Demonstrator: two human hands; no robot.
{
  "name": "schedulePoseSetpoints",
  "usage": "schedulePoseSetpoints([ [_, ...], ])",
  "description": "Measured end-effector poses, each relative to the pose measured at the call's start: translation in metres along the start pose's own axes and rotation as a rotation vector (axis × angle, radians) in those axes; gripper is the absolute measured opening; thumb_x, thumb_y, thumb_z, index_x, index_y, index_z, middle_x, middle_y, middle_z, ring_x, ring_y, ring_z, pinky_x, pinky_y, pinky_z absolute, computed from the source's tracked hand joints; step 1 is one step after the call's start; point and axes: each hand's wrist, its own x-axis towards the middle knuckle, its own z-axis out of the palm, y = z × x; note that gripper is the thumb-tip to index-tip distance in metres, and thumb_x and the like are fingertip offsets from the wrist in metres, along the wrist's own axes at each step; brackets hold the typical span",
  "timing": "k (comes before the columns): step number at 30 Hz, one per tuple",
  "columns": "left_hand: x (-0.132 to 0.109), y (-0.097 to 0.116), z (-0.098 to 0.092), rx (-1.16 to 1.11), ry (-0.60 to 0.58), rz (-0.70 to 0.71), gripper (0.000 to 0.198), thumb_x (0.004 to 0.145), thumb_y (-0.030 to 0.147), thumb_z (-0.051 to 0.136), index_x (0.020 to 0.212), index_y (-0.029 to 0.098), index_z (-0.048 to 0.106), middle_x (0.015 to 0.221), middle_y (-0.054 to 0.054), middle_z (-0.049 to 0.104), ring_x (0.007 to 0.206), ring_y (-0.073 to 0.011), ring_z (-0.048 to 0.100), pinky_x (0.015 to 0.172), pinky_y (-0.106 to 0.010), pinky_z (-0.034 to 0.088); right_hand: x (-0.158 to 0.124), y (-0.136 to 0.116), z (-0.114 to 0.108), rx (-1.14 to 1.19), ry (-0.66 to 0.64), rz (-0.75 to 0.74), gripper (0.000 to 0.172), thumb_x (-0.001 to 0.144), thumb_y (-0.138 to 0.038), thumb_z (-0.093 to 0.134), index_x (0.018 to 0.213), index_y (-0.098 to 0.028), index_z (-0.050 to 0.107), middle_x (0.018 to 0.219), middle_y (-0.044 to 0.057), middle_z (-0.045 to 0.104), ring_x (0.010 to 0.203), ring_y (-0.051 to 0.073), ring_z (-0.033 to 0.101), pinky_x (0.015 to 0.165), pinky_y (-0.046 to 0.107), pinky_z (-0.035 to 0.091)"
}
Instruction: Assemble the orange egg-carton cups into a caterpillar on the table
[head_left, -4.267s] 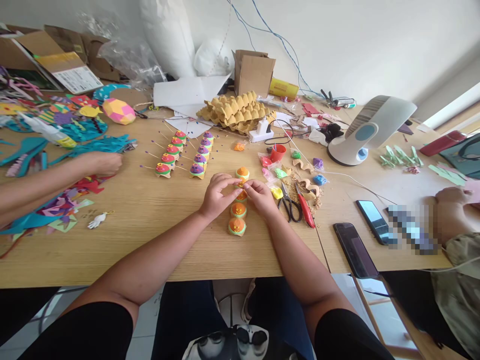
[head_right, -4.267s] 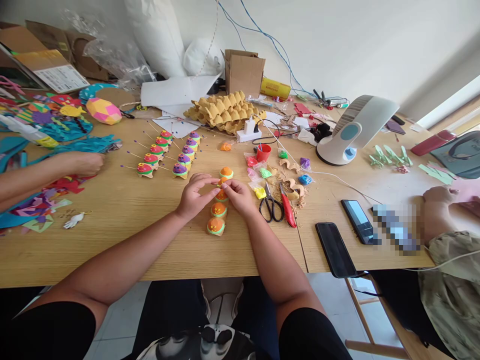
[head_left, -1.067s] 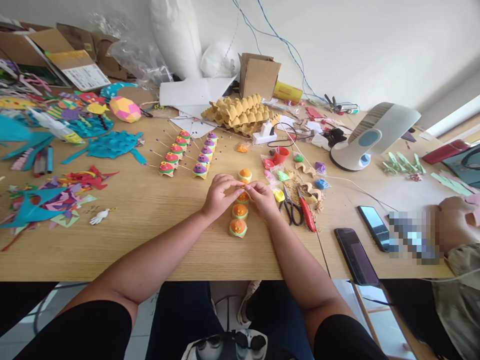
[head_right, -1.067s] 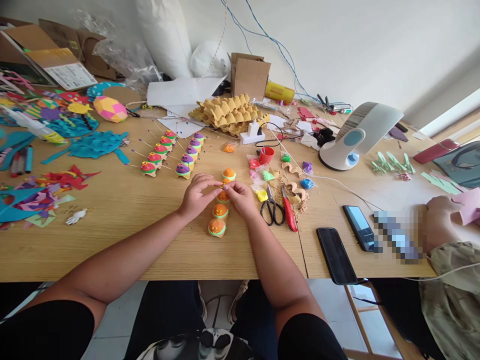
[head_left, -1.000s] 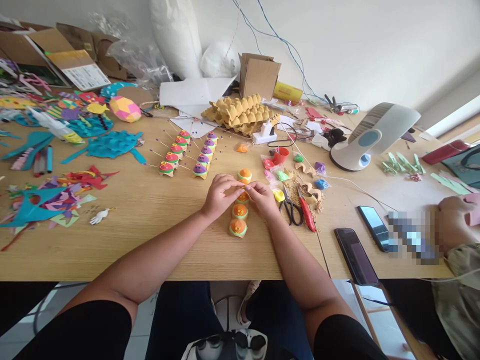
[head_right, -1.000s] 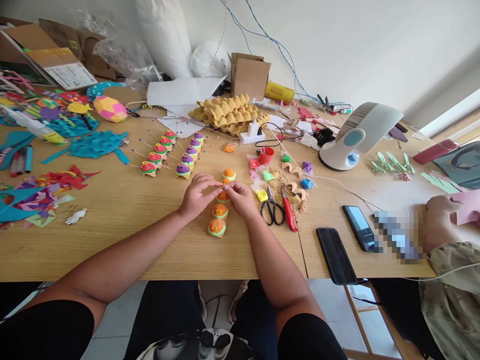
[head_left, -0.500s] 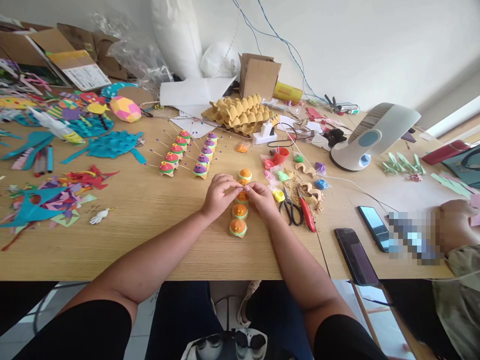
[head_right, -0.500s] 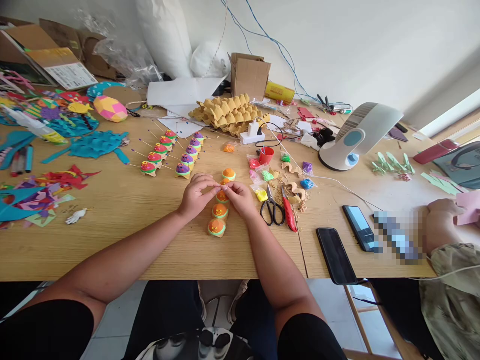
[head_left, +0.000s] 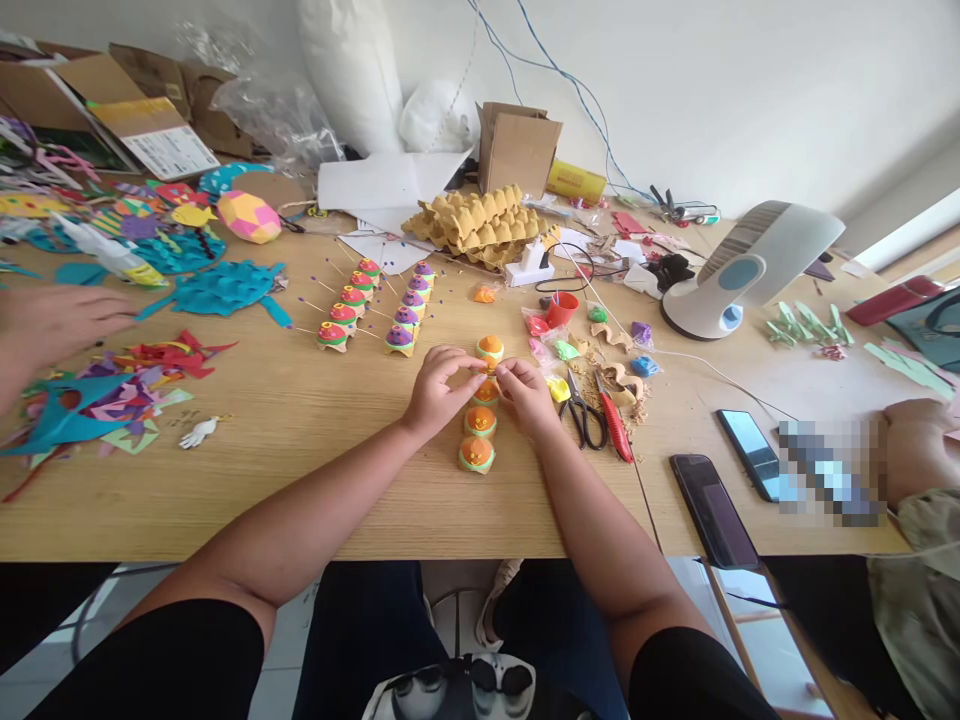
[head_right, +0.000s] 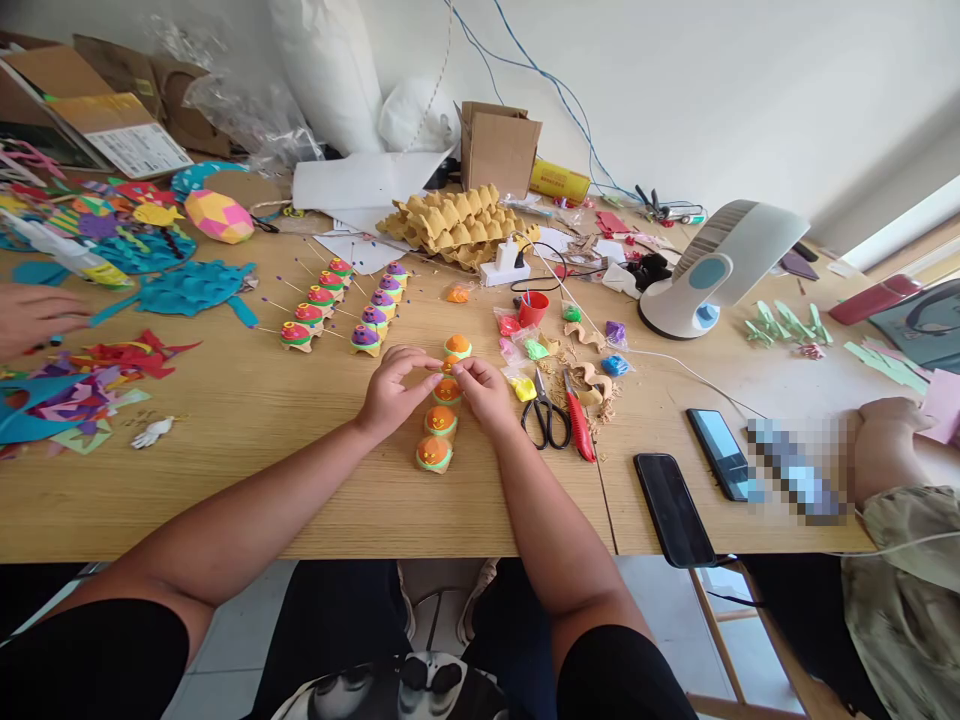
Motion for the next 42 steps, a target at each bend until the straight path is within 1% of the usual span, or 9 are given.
schedulePoseSetpoints([
  [5,0.0000,0.0023,-0.0001,-0.028,0.006,0.042,0.009,0.092,0.030,0.069,0.094,0.024,0.075,0.091,-0.003,0.071,0.099,-0.0204,0.062,0.096,-0.040,0.051,0.0009,0.0018,-0.0012,0.014,0.002,-0.041,0.038,0.080,-0.055,0.074,0.075,-0.020,0.061,0.062,-0.006,0.045,0.056,0.009,0.035,0.056,0.024,0.030],
  [11,0.0005,0.0038,-0.0011,-0.020,-0.014,0.056,0.013,0.093,0.029,0.068,0.099,0.025,0.078,0.090,-0.003,0.069,0.099,-0.0202,0.061,0.095,-0.040,0.051,0.0003,-0.0013,0.0000,0.001,0.016,-0.054,0.038,0.080,-0.054,0.073,0.074,-0.019,0.061,0.061,-0.006,0.044,0.057,0.009,0.033,0.056,0.025,0.029],
  [17,0.0003,0.0017,-0.0008,-0.015,-0.023,0.078,0.016,0.093,0.028,0.067,0.104,0.027,0.078,0.090,-0.004,0.069,0.099,-0.0206,0.060,0.094,-0.040,0.051,-0.0005,-0.0023,0.0011,-0.048,0.033,-0.028,0.040,0.079,-0.059,0.072,0.076,-0.020,0.061,0.061,-0.006,0.044,0.059,0.010,0.036,0.057,0.025,0.031],
  [22,0.0004,0.0009,-0.0001,0.000,-0.008,0.067,0.014,0.092,0.030,0.069,0.103,0.025,0.078,0.090,-0.003,0.068,0.098,-0.0203,0.060,0.093,-0.039,0.051,-0.0011,-0.0019,0.0027,-0.027,-0.001,-0.024,0.042,0.076,-0.060,0.074,0.076,-0.019,0.062,0.062,-0.005,0.046,0.060,0.010,0.040,0.058,0.025,0.034],
  [27,0.0005,0.0002,0.0009,0.006,0.031,0.072,0.010,0.090,0.030,0.072,0.095,0.023,0.076,0.088,-0.003,0.070,0.098,-0.0199,0.062,0.092,-0.039,0.052,-0.0007,-0.0004,0.0033,-0.017,-0.059,0.001,0.042,0.074,-0.059,0.077,0.078,-0.019,0.064,0.068,-0.003,0.057,0.063,0.011,0.047,0.062,0.026,0.038],
  [29,0.0004,-0.0001,0.0010,-0.001,0.035,0.078,0.009,0.091,0.029,0.072,0.093,0.022,0.076,0.088,-0.003,0.070,0.098,-0.0199,0.062,0.093,-0.039,0.052,-0.0007,-0.0004,0.0029,-0.008,-0.070,-0.003,0.042,0.073,-0.059,0.078,0.079,-0.019,0.065,0.069,-0.002,0.059,0.065,0.011,0.049,0.063,0.026,0.038],
  [35,0.0005,-0.0015,-0.0002,0.002,0.050,0.058,0.009,0.092,0.030,0.070,0.092,0.023,0.076,0.088,-0.003,0.071,0.098,-0.0200,0.063,0.092,-0.039,0.052,-0.0021,-0.0018,0.0011,-0.022,-0.080,-0.008,0.043,0.079,-0.060,0.072,0.075,-0.019,0.064,0.063,-0.004,0.050,0.058,0.010,0.039,0.057,0.025,0.031],
  [40,0.0006,-0.0023,-0.0012,0.003,0.047,0.028,0.012,0.093,0.032,0.069,0.090,0.023,0.076,0.088,-0.002,0.071,0.097,-0.0202,0.063,0.093,-0.040,0.052,-0.0024,-0.0014,0.0019,0.021,-0.089,-0.002,0.038,0.077,-0.056,0.076,0.080,-0.019,0.065,0.070,-0.003,0.055,0.065,0.011,0.045,0.061,0.025,0.035],
  [42,0.0002,-0.0019,-0.0016,-0.007,0.037,0.027,0.012,0.093,0.033,0.068,0.096,0.024,0.076,0.090,-0.003,0.072,0.098,-0.0201,0.063,0.094,-0.040,0.052,-0.0021,-0.0015,0.0023,0.021,-0.077,-0.004,0.040,0.076,-0.057,0.076,0.080,-0.019,0.065,0.069,-0.003,0.055,0.064,0.011,0.045,0.061,0.025,0.036],
])
